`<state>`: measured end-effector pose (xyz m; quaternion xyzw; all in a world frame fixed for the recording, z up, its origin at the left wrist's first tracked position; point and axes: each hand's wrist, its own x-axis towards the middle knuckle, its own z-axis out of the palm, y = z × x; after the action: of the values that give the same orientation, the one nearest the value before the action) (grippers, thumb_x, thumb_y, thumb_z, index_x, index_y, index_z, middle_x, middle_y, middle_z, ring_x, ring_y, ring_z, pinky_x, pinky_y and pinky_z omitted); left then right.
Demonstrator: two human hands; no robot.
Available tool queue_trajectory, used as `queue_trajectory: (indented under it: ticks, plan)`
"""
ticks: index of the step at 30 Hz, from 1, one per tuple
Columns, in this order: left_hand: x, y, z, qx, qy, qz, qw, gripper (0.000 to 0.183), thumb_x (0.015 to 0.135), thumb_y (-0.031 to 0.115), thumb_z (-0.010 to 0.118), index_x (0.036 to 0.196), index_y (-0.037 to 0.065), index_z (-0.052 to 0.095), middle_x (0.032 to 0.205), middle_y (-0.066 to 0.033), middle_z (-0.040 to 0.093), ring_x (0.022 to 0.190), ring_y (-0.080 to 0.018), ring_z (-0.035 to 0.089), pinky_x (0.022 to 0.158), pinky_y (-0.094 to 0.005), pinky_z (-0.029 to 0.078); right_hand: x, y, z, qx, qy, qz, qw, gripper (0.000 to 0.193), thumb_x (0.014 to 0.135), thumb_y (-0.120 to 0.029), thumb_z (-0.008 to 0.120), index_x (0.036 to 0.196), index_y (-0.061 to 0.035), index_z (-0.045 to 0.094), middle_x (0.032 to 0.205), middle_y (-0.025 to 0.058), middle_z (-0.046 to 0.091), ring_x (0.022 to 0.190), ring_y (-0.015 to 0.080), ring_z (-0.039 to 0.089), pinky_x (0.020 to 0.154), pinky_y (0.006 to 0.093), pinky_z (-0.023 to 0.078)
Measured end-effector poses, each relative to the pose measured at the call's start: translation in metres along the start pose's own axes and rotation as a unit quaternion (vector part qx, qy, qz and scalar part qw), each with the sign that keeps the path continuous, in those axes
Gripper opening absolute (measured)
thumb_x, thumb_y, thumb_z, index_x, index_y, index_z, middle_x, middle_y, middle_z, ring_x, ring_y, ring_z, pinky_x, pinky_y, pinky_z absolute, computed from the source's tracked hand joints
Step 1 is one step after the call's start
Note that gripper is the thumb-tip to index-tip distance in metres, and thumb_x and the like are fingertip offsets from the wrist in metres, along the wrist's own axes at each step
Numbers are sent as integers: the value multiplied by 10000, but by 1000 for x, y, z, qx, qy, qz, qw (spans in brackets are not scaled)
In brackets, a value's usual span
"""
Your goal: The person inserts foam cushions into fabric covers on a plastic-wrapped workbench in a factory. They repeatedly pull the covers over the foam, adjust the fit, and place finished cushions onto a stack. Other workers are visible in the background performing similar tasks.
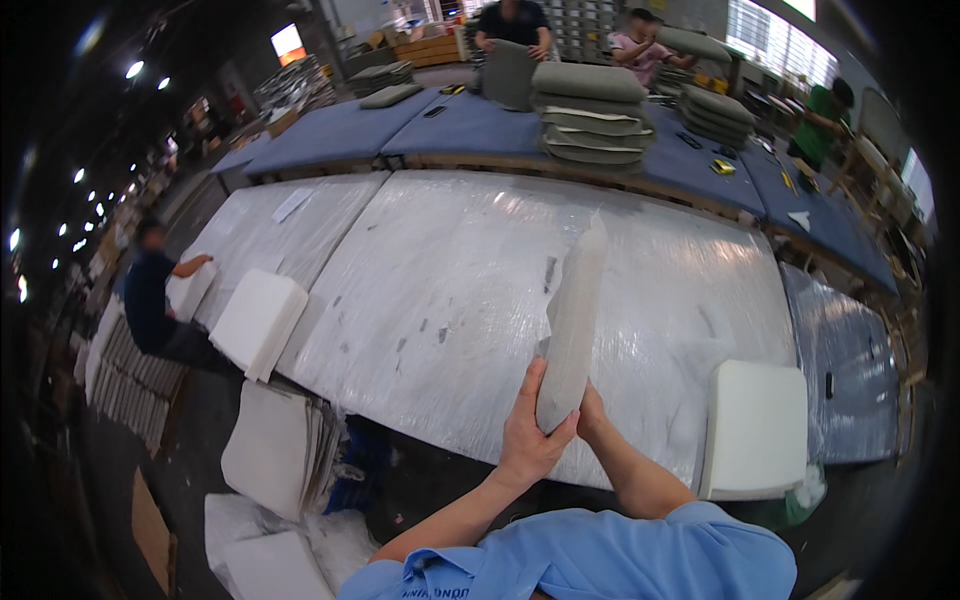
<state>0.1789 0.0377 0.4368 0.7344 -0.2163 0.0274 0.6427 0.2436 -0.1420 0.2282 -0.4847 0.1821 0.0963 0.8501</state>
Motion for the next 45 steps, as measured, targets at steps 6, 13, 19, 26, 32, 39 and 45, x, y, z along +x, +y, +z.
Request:
queue_trajectory:
  ticks: [6, 13, 19, 26, 32, 39, 45]
  plan:
    - [-22, -8, -6, 53, -10, 29, 998, 917, 882, 146, 765, 1610, -13, 231, 1543, -245, 427, 1412, -330, 479, 1141, -405, 418, -78, -87, 79, -8, -34, -185, 982, 824, 1051, -598, 454, 1675, -145, 164, 1695, 104, 263, 1530, 270, 280, 1201, 485, 266]
    - [-41, -10, 11, 56, -29, 40, 997, 980, 878, 130, 749, 1623, -12, 129, 1580, -251, 349, 1459, -363, 407, 1182, -442, 363, -143, -125, 118, -117, -21, -239, 964, 911, 940, -141, 657, 1655, -17, 105, 1637, 184, 296, 1435, 280, 417, 1172, 386, 361]
    - [-58, -13, 15, 81, -51, 57, 994, 1002, 882, 185, 758, 1619, -23, 112, 1631, -312, 221, 1532, -469, 234, 1241, -505, 252, -113, -145, 113, -131, 46, -211, 968, 1004, 872, -137, 742, 1662, -53, 127, 1638, 222, 286, 1406, 328, 451, 1115, 409, 427]
    - [-66, -18, 8, 83, -52, 72, 993, 999, 892, 165, 747, 1626, -18, 95, 1642, -311, 193, 1540, -473, 212, 1249, -501, 235, -43, -179, 119, -184, 108, -224, 951, 1024, 849, -250, 799, 1652, -67, 190, 1621, 251, 306, 1389, 351, 469, 1090, 427, 447]
    - [-66, -19, 13, 68, -68, 69, 993, 1012, 890, 162, 752, 1631, -10, 85, 1655, -298, 171, 1542, -466, 210, 1251, -499, 235, 37, -213, 98, -256, 145, -237, 926, 911, 868, -297, 769, 1610, -43, 306, 1448, 219, 548, 1218, 299, 608, 1003, 417, 504]
    - [-64, -13, 1, 81, -59, 33, 994, 1025, 887, 167, 755, 1633, -9, 75, 1661, -298, 166, 1540, -464, 218, 1249, -498, 240, 106, -234, 111, -318, 134, -193, 918, 734, 857, -416, 717, 1474, -50, 560, 1420, 225, 619, 1285, 344, 613, 1080, 395, 465]
    - [-45, 6, -13, 151, 16, -91, 984, 903, 914, 151, 725, 1621, -19, 189, 1611, -260, 335, 1511, -389, 323, 1240, -440, 261, 150, -183, 139, -365, 112, -224, 897, 706, 1001, -521, 548, 1522, -47, 495, 1599, 225, 429, 1446, 354, 454, 1177, 411, 364]
